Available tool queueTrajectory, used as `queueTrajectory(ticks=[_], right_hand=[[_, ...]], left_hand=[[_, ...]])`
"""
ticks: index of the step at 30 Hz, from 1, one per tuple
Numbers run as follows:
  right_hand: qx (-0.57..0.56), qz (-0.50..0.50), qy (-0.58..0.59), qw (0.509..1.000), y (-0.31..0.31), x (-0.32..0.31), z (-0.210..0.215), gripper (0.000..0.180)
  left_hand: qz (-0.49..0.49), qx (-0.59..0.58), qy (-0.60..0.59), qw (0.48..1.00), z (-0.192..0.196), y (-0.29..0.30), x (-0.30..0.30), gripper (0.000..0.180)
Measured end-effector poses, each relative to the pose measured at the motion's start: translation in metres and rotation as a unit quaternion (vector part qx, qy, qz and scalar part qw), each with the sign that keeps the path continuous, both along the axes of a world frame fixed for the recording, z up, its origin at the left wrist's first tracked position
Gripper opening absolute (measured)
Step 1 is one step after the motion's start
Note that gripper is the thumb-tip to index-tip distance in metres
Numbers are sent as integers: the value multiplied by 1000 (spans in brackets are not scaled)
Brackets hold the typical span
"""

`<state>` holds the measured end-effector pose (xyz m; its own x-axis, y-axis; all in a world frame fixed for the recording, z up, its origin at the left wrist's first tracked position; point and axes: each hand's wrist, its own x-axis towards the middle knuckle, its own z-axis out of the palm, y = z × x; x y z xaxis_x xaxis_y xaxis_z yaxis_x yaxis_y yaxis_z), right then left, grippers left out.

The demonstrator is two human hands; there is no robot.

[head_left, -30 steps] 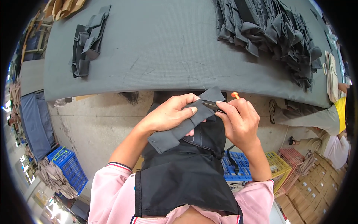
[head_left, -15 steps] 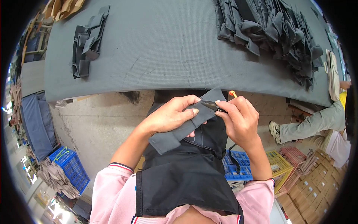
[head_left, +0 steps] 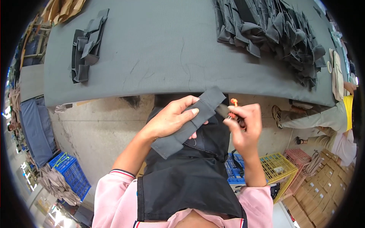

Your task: Inspecting and preparing backpack straps and components in a factory setting.

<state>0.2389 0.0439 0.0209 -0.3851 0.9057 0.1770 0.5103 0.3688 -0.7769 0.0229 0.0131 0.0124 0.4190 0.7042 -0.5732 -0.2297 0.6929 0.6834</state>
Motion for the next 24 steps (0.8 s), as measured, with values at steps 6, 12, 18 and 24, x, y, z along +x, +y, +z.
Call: queueTrajectory(ticks=[6,12,18,24], right_hand=[[31,37,-2,999,-14,-13,-37,51],[-67,39,135,988,-7,-19,-40,27],[-179,59,122,975,-16,-23,-28,45],[-3,34,113,993,-9,-33,-50,38]], left_hand=[[100,15,-102,990,7,-3,14,54],[82,57,-117,988,0,-13,7,74],[81,61,-82,992,-10,-23,10,80],[77,131,-51,987,-21,-23,19,74]])
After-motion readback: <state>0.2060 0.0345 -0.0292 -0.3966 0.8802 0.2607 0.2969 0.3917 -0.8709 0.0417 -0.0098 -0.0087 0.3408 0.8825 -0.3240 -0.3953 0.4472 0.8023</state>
